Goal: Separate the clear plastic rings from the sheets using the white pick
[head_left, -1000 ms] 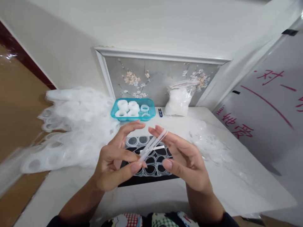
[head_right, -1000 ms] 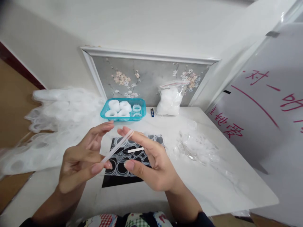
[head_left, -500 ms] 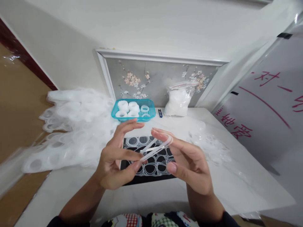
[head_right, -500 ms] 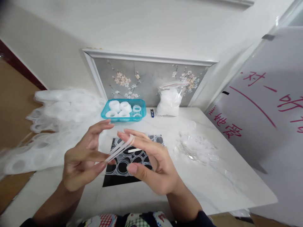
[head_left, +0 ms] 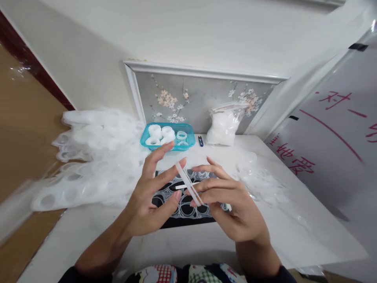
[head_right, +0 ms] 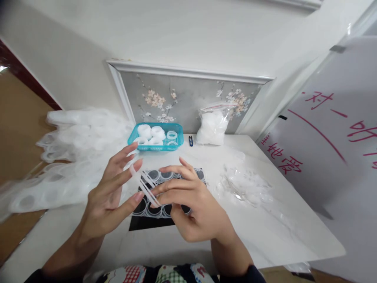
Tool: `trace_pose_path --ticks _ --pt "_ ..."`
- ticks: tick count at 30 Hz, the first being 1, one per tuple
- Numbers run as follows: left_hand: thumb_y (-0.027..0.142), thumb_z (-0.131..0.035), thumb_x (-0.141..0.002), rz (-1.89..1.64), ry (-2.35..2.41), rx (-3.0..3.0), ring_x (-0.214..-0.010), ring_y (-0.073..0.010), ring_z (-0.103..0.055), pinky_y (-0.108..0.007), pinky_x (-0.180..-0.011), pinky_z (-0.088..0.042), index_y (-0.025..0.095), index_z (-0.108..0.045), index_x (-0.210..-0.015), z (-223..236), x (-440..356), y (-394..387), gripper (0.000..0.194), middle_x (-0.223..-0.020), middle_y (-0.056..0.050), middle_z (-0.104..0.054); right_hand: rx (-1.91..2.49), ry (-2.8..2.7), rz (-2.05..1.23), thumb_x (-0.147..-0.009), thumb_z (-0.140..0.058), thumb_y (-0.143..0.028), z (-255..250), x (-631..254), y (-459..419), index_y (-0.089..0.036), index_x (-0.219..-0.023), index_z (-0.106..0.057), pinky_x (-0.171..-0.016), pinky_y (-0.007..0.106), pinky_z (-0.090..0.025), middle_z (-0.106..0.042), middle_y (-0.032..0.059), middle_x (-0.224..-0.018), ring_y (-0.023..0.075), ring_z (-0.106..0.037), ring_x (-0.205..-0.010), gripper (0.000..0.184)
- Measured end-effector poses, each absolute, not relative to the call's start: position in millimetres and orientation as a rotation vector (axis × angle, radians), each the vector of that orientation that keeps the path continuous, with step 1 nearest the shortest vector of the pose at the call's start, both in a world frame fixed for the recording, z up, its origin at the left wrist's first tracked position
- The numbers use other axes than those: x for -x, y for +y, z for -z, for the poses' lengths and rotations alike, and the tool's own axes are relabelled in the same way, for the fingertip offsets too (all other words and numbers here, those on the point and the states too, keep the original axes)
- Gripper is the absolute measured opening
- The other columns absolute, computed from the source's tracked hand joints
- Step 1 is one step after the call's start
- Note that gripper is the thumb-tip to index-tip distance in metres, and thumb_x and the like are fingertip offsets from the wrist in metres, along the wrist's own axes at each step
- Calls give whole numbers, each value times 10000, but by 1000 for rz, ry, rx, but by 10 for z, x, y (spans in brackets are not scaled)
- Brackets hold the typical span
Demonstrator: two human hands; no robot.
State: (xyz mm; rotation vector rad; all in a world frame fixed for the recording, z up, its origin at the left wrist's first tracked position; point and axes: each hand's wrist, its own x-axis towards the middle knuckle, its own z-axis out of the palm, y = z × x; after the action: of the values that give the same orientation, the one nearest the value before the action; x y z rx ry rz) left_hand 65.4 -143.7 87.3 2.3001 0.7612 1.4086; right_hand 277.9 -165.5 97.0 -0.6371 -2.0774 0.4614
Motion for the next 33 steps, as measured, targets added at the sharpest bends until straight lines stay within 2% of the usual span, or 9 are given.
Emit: trace_pose_path --ticks 5,9,13,21,30,33 --pt "110 -572 -857 -1385 742 -2283 -1419 -316 -268 -576 -1136 -259 358 -456 -1417 -878 -628 -1434 623 -1530 -54 -318 630 -2071 -470 -692 -463 27 -955 -2785 -1650 -238 -908 -677 -1151 525 -251 -717 -19 -984 229 -547 -1195 404" --pt "114 -568 -857 -1355 691 -2232 -1428 -310 -247 -557 -1132 -283 390 -391 -1450 -860 -622 -1445 677 -1540 -28 -301 583 -2028 -486 -692 -471 8 -937 -2776 -1645 -266 -951 -711 -1124 548 -281 -685 2 -978 237 -551 -1133 447" --pt "137 -559 -875 -1347 702 -2232 -1428 -309 -254 -574 -1118 -310 406 -355 -1462 -862 -631 -1470 677 -1537 -35 -303 561 -1984 -457 -714 -472 -20 -937 -2765 -1655 -309 -1014 -714 -1069 538 -366 -660 10 -955 226 -567 -1038 482" --pt "122 -558 -875 -1286 655 -2194 -1426 -303 -257 -576 -1119 -311 432 -287 -1483 -844 -618 -1454 735 -1535 -31 -311 488 -1853 -466 -714 -480 1 -905 -2760 -1694 -296 -974 -729 -983 508 -448 -576 29 -898 202 -542 -912 467" --pt "106 -576 -864 -1231 556 -2059 -1439 -267 -245 -560 -1123 -332 438 -320 -1468 -860 -587 -1448 735 -1532 -19 -326 527 -1839 -374 -738 -470 -56 -891 -2721 -1715 -291 -915 -721 -919 501 -485 -559 41 -900 214 -549 -899 387" --pt "164 -575 -872 -1187 478 -2006 -1445 -290 -238 -595 -1108 -332 443 -368 -1446 -904 -537 -1469 671 -1521 -22 -355 596 -1886 -389 -768 -488 -81 -912 -2691 -1697 -251 -952 -725 -845 460 -505 -591 58 -911 218 -563 -896 345"
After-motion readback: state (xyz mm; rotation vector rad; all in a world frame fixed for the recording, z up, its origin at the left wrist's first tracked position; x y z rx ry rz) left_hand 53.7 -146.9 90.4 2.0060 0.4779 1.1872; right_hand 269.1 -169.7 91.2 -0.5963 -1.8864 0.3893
